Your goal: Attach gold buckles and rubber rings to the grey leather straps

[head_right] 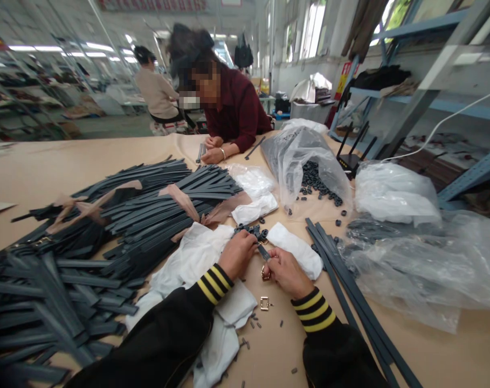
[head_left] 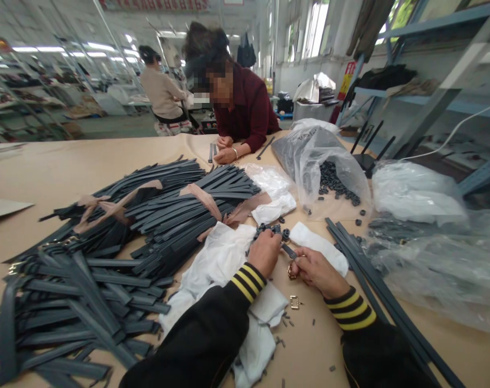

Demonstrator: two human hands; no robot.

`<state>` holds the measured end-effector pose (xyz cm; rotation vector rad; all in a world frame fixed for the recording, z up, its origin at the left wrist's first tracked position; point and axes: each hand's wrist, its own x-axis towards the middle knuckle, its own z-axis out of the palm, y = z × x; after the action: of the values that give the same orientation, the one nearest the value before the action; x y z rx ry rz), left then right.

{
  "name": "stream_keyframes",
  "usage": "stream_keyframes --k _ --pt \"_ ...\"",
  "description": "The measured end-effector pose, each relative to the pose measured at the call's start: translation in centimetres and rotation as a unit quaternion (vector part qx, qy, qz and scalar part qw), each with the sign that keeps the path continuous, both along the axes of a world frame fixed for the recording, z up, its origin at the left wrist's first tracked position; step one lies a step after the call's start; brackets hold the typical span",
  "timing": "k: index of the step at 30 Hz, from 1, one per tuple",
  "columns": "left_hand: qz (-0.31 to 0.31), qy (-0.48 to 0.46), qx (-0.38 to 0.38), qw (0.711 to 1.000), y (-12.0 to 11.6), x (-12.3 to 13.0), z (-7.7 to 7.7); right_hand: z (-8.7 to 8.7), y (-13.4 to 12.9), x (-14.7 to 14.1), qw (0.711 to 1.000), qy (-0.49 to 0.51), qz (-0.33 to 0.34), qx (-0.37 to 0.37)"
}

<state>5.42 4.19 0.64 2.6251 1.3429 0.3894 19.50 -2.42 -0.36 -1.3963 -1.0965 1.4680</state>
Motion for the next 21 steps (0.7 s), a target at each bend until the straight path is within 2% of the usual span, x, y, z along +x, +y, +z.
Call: stream_keyframes --k 3,6,9,11,12,13,15,17,18,19,21 --pt "0.001 0.066 0.003 0.998 0.2 1.3 -0.1 0.3 0.0 0.0 0.999 0.026 -0.013 -0.013" --pt "-0.021 0.077 0.009 0.997 0.2 1.3 -0.1 0.7 -0.1 0.0 0.999 0.048 -0.015 -0.011" --pt "-0.029 0.019 0.003 0.999 0.0 0.4 0.2 0.8 -0.3 0.2 1.000 0.029 -0.010 0.001" --pt "-0.009 -0.088 -0.045 0.995 -0.2 -0.7 0.6 0.8 -0.4 0.2 1.000 0.011 -0.008 0.007" --pt "0.006 -0.162 -0.093 0.982 -0.5 -1.2 0.7 0.8 -0.5 0.1 1.000 0.004 -0.006 0.014" --pt "0.021 -0.242 -0.154 0.958 -0.8 -1.7 0.9 0.7 -0.5 0.0 1.000 -0.005 -0.002 0.022" --pt "0.037 -0.376 -0.287 0.880 -1.8 -2.4 0.9 0.6 -0.5 -0.5 0.998 -0.032 0.009 0.047" --pt "0.044 -0.448 -0.387 0.805 -2.8 -2.6 0.6 0.4 -0.4 -1.1 0.995 -0.069 0.015 0.073" --pt "0.046 -0.467 -0.415 0.780 -3.3 -2.6 0.2 0.2 -0.4 -1.4 0.993 -0.085 0.016 0.085" --pt "0.049 -0.479 -0.429 0.765 -3.6 -2.5 -0.1 0.1 -0.4 -1.7 0.991 -0.097 0.015 0.096" --pt "0.054 -0.496 -0.430 0.753 -4.1 -2.2 -0.9 0.0 -0.3 -1.9 0.989 -0.105 0.015 0.107"
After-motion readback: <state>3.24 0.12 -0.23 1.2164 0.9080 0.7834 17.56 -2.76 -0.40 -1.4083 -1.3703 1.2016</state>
